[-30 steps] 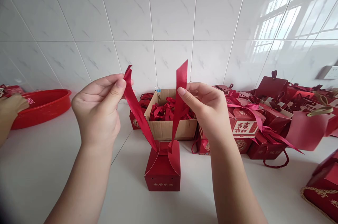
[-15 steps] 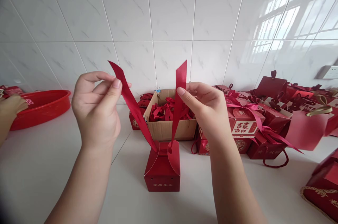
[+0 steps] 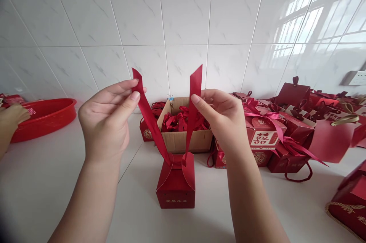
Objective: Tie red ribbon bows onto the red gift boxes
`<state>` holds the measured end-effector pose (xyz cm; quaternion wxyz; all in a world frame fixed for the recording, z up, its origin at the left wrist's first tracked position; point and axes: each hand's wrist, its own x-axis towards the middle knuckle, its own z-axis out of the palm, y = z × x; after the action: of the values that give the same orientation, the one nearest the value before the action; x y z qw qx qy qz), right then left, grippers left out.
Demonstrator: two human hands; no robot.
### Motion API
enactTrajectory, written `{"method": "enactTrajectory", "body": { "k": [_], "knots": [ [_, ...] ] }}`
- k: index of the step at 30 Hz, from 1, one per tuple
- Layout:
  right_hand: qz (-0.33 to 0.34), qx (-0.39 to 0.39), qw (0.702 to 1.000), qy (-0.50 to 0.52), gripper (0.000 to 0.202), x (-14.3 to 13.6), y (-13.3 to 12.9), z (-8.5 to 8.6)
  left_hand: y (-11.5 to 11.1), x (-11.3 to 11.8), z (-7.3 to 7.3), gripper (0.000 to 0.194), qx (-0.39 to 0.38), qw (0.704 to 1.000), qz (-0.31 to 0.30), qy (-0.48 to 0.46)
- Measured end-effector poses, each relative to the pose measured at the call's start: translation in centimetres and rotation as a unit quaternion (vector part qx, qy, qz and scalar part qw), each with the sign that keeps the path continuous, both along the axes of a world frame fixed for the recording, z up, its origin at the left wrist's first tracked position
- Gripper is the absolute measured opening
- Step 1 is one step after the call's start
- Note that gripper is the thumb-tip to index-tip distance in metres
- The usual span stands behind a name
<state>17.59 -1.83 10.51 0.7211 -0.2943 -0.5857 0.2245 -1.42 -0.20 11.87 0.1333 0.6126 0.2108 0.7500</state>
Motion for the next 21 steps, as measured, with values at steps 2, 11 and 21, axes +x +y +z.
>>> {"method": "enactTrajectory", "body": {
  "k": [2, 11, 21],
  "knots": [
    [0.003, 0.001, 1.000, 0.004, 0.004, 0.00, 0.04, 0.01, 0.06, -0.09, -0.04, 0.025, 0.000, 1.000, 0.003, 0.012],
    [-0.012, 0.018, 1.000, 0.010, 0.004, -0.02, 0.20, 0.12, -0.56, 0.55, 0.19, 0.018, -0.011, 1.000, -0.002, -0.002],
    [-0.001, 0.018, 1.000, 0.023, 0.004, -0.10, 0.16, 0.19, -0.51, -0.40, 0.07, 0.023, -0.047, 0.996, -0.027, 0.076]
  ]
}}
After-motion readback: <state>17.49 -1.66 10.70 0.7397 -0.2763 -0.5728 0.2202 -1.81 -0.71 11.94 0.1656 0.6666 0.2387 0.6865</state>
